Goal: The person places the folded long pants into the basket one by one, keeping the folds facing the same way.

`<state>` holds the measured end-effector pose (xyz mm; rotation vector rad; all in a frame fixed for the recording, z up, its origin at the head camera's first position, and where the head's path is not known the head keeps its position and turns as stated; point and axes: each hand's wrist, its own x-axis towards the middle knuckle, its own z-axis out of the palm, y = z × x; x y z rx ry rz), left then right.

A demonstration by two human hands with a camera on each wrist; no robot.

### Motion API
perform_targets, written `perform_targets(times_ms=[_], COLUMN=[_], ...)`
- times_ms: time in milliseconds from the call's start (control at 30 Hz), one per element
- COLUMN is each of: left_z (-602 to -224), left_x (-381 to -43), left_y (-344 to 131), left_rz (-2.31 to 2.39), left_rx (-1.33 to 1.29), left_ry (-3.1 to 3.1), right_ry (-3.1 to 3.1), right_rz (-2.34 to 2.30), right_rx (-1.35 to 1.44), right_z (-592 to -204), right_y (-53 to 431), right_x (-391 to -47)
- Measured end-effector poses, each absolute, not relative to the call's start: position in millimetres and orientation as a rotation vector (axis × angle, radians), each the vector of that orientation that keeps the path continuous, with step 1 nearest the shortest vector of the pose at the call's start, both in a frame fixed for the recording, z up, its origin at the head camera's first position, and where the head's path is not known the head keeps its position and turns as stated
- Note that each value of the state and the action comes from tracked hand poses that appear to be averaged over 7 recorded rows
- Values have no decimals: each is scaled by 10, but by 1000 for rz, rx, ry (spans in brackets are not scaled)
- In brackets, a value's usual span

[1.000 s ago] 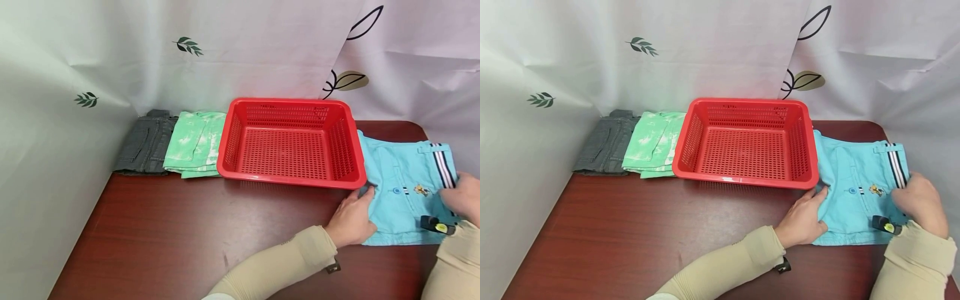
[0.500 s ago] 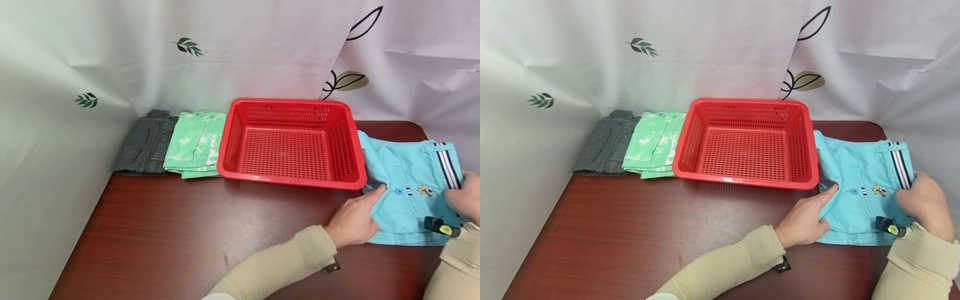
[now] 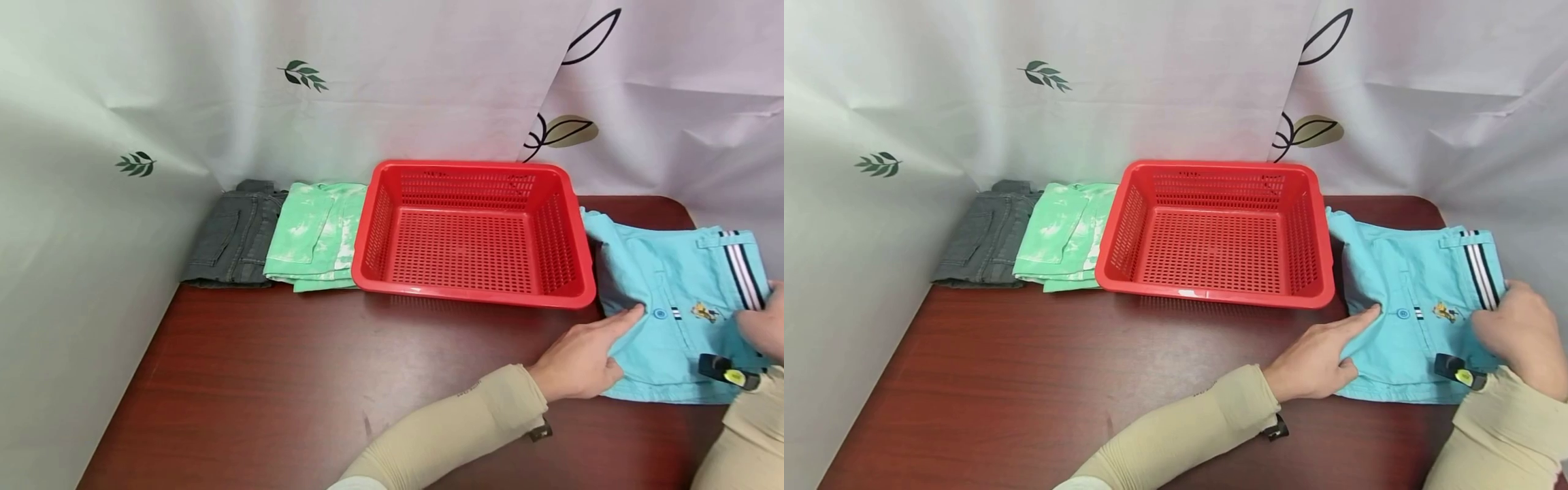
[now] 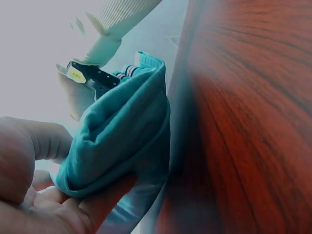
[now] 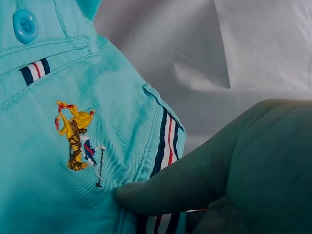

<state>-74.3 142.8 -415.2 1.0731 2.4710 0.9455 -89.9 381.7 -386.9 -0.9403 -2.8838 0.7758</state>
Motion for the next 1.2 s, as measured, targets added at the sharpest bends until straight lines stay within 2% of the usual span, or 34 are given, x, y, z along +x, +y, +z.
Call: perform_targets(times_ms=[867, 1000, 1200], left_z=[-3890, -3849, -3783], left_x=[-746, -730, -728], left_y=[1338, 1311, 1258], left_rz=[945, 960, 997], left_rx=[1231, 1246, 1251], left_ry=[2511, 2535, 2608], right_ry=[-2393, -2384, -2448], right_rz=[904, 964, 959], right_rx=[-1477, -1493, -1374], right_z=[-3789, -3757, -3691], right_y=[3629, 3598, 3559], right_x=[-964, -954, -917])
